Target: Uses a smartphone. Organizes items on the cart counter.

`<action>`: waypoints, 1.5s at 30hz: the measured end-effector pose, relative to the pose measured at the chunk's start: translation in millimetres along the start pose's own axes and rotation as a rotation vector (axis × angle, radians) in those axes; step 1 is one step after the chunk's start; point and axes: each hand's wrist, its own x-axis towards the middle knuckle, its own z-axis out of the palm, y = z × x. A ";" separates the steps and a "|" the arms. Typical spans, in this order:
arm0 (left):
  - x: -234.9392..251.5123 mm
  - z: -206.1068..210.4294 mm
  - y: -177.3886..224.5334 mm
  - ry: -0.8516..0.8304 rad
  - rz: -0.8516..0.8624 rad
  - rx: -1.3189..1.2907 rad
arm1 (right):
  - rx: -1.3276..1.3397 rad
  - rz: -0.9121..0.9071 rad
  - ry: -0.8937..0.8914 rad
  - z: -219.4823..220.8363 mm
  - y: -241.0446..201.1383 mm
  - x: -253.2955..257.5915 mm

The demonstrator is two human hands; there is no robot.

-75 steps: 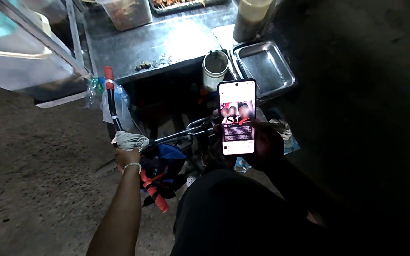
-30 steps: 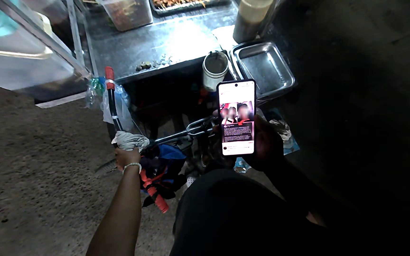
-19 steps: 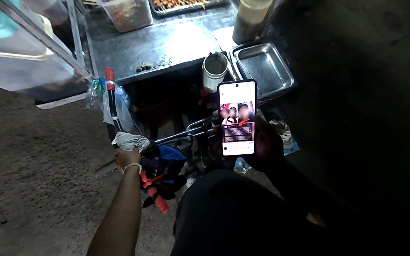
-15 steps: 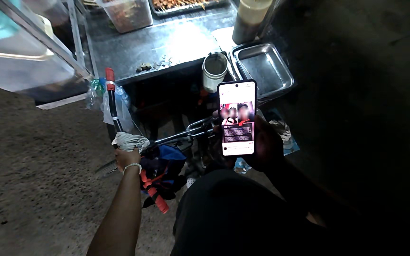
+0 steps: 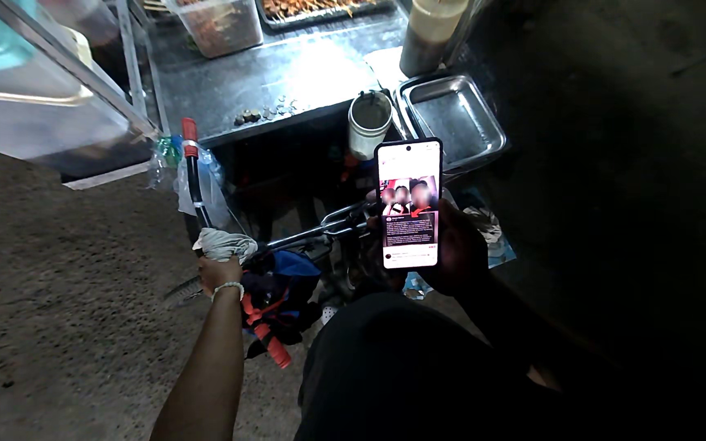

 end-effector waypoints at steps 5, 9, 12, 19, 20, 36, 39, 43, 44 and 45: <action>-0.6 0.2 0.3 -0.006 -0.002 0.002 | -0.006 -0.026 0.049 0.9 0.9 -1.0; 1.4 0.8 -1.4 -0.010 0.002 -0.005 | -0.003 -0.029 0.038 -0.3 1.4 -1.2; 1.6 1.4 -1.5 -0.005 -0.002 -0.008 | 0.012 -0.022 0.029 -0.7 1.2 -2.0; 1.6 1.5 -0.1 0.002 -0.007 0.010 | -0.011 -0.049 0.054 1.2 1.2 -2.7; 1.8 1.2 -0.1 0.004 -0.008 0.006 | -0.014 -0.051 0.055 1.2 1.4 -2.4; 2.3 1.6 -3.0 -0.007 0.006 -0.014 | 0.002 -0.022 0.039 4.0 0.1 0.7; 1.6 1.4 -2.6 -0.007 0.002 -0.008 | -0.001 -0.024 0.022 3.7 0.6 1.3; 1.8 1.7 -2.5 -0.011 0.006 -0.009 | -0.008 -0.027 0.020 3.9 1.2 1.0; 1.7 1.5 -2.5 -0.012 0.006 -0.017 | -0.005 -0.031 0.019 3.4 1.9 1.1; 1.6 1.2 -2.4 -0.013 0.005 -0.018 | -0.003 -0.033 0.018 3.4 2.3 1.3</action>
